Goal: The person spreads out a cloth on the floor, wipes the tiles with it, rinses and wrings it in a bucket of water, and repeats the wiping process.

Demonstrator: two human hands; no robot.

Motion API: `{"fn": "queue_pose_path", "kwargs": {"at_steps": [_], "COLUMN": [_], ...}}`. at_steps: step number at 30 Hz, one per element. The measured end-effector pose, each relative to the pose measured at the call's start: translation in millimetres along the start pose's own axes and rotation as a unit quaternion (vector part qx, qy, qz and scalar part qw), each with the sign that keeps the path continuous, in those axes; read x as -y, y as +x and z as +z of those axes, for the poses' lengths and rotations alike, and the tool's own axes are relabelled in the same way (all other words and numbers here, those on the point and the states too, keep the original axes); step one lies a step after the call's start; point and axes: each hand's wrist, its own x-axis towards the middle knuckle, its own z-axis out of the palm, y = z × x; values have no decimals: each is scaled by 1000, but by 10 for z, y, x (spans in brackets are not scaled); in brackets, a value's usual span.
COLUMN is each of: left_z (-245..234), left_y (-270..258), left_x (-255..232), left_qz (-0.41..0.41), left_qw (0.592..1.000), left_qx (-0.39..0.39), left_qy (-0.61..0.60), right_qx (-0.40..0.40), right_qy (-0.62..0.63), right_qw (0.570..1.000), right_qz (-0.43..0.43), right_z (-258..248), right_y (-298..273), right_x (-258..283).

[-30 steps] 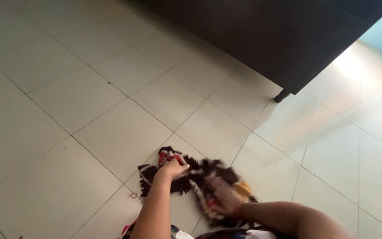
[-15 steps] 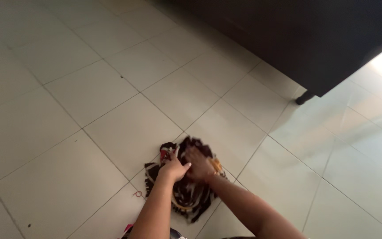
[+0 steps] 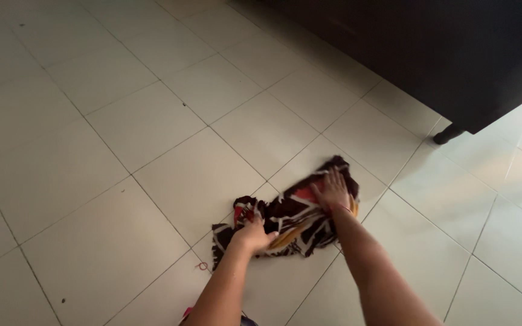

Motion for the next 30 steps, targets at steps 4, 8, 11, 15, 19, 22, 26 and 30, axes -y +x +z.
{"fn": "queue_pose_path", "kwargs": {"at_steps": [4,8,11,15,19,22,26,30], "left_z": [-17,2,-6,21,13,2,-65,-200], "left_y": [1,-57,-26,42,71,81,24,-231], "left_x": [-42,-28,-93,-89,-101,-118,-119,-97], "left_qz": [24,53,73,94,86,77,42,-57], "left_qw": [1000,998,997,995,996,997,999,996], "left_qx": [4,1,-3,-17,5,21,18,-63], "left_qy": [11,43,16,21,13,-6,-5,-13], "right_qx": [5,24,32,75,145,209,57,40], "right_qy": [-8,-47,-97,-126,80,-5,79,39], "right_qw": [999,996,993,989,985,960,934,934], "right_qz": [45,69,56,34,-55,-187,-343,-353], "right_z": [-123,-251,-285,-274,-514,-686,-629,-337], "right_y": [-497,-1154,-1678,-2211,-2511,-2563,-2225,-1486], "right_x": [-384,-626,-630,-295,464,1177,1717,1951]}}
